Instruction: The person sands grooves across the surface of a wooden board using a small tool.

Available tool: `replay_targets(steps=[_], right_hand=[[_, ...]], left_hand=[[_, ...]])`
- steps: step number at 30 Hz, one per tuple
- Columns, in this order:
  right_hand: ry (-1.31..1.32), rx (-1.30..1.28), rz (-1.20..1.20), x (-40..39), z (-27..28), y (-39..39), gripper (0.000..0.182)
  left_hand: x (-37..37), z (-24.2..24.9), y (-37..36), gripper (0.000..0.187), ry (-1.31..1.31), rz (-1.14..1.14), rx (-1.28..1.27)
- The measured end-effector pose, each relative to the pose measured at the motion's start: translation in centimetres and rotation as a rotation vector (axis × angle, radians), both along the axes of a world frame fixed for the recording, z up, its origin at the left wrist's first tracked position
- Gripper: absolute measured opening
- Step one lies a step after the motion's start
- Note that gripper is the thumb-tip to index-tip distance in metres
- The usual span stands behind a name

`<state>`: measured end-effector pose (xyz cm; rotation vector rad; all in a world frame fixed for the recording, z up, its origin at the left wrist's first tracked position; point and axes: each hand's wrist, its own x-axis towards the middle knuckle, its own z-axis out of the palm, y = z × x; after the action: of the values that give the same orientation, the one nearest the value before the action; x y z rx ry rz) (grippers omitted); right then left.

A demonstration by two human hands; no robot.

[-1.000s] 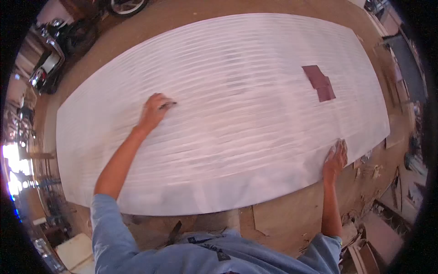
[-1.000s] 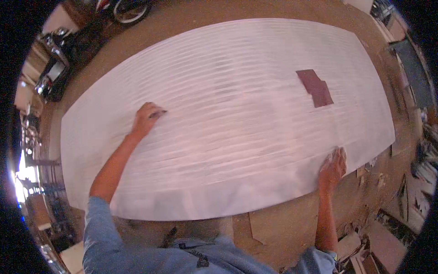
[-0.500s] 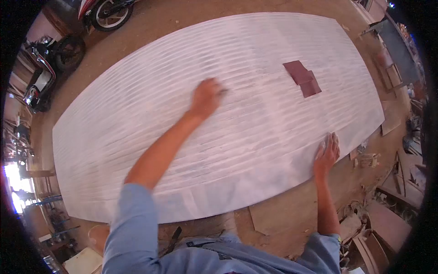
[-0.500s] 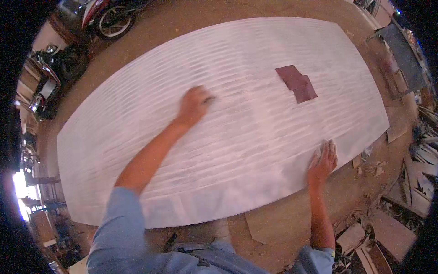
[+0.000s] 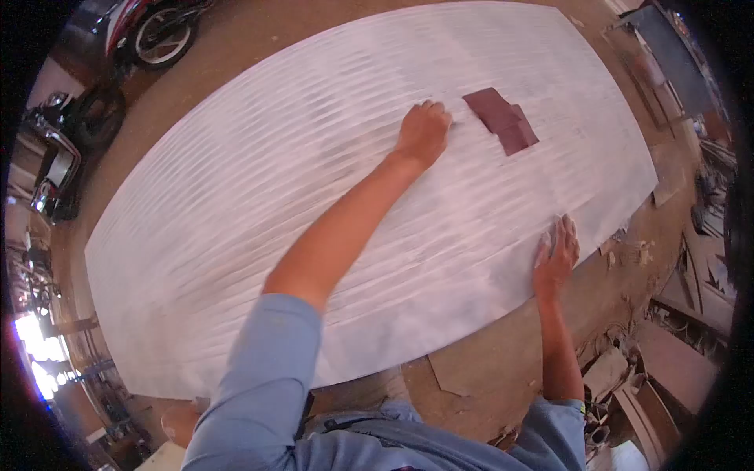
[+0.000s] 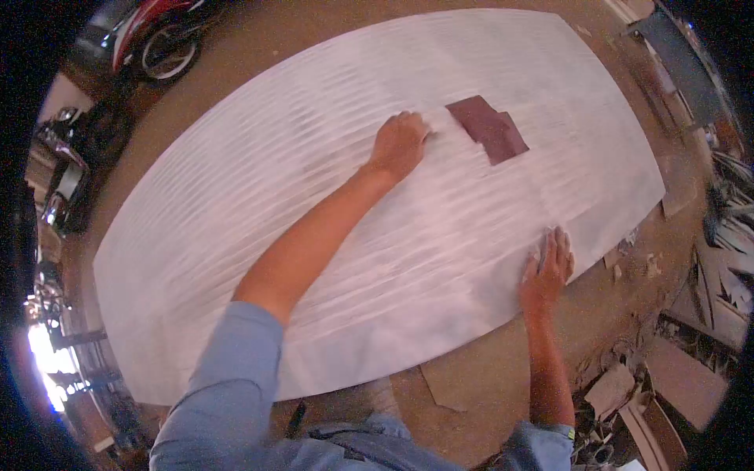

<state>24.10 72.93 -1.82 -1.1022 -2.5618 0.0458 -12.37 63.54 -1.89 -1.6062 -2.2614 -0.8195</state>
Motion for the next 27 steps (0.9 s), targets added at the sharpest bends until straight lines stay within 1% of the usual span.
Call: replay_targets(steps=[1,2,4,5,6,8,11,12,14,15,16,17,18,19,20,21,22,23,25,26,27], right_hand=[[0.008,0.017,-0.004,-0.2,-0.3,0.0,0.047],[0.016,0.01,0.011,-0.2,-0.6,0.1,0.047],[0.022,0.048,0.001,-0.1,-0.9,0.0,0.046],[0.02,0.043,0.007,-0.1,-0.9,-0.1,0.046],[0.009,0.051,-0.003,-0.1,-0.9,-0.1,0.045],[-0.002,0.047,-0.018,-0.4,-1.0,0.0,0.045],[-0.014,0.041,-0.03,-0.5,-0.8,0.2,0.045],[-0.019,0.037,-0.022,-0.5,-0.7,0.3,0.045],[-0.034,0.035,-0.028,-0.2,-0.3,0.0,0.046],[-0.021,0.003,-0.022,-0.5,0.0,-0.2,0.046],[-0.005,-0.026,-0.011,-0.7,0.4,0.0,0.047],[-0.006,-0.015,-0.014,-0.7,0.6,0.1,0.047],[0.012,-0.016,-0.011,-0.8,0.5,0.0,0.047],[0.028,-0.019,0.001,-0.8,0.6,-0.3,0.047],[0.031,-0.013,0.025,-0.8,0.8,-0.3,0.047],[0.042,0.019,0.044,-0.6,0.6,-0.4,0.047],[0.061,0.04,0.079,-0.7,0.1,-0.5,0.046],[0.074,0.077,0.097,-0.1,-0.8,0.4,0.045],[0.093,0.121,0.139,0.5,-1.8,1.4,0.042],[0.09,0.138,0.14,0.8,-1.3,1.4,0.041],[0.101,0.13,0.173,0.7,-1.2,1.6,0.041]], left_hand=[[-0.4,0.6,-2.1,0.015,0.049,-0.028,-0.086],[-0.9,1.0,-6.0,0.02,-0.031,-0.082,-0.091],[-2.3,1.2,-13.9,0.02,-0.012,-0.022,-0.167],[-2.4,2.4,-17.6,0.017,-0.034,0.025,-0.176],[-2.9,2.5,-20.8,0.014,0.018,0.066,-0.233],[-2.8,3.5,-24.5,0.014,-0.087,0.093,-0.213],[-2.9,2.8,-21.0,0.015,-0.11,0.104,-0.2],[-2.8,2.1,-18.3,0.015,-0.1,0.042,-0.143],[-2.0,0.2,-10.2,0.014,-0.048,-0.048,-0.078],[-1.8,-1.1,-5.5,0.014,-0.064,-0.076,-0.032],[-1.0,-1.5,-1.1,0.013,-0.052,-0.092,0.057],[-0.1,-1.3,2.2,0.014,-0.073,-0.09,0.083],[0.8,-0.8,4.5,0.014,-0.12,-0.054,0.116],[1.2,-0.5,4.7,0.014,-0.12,-0.046,0.124],[1.2,-0.3,4.3,0.013,-0.078,-0.048,0.047],[0.7,-0.2,2.7,0.013,-0.033,-0.03,-0.041],[0.0,-0.2,-0.1,0.012,-0.1,-0.027,-0.033],[-0.7,-0.1,-3.8,0.012,-0.085,0.039,-0.05],[-1.9,0.6,-12.2,0.007,-0.081,0.021,-0.097],[-3.1,-0.7,-16.7,0.01,-0.059,0.062,-0.144],[-4.0,-0.7,-22.0,0.013,-0.037,0.095,-0.188]])
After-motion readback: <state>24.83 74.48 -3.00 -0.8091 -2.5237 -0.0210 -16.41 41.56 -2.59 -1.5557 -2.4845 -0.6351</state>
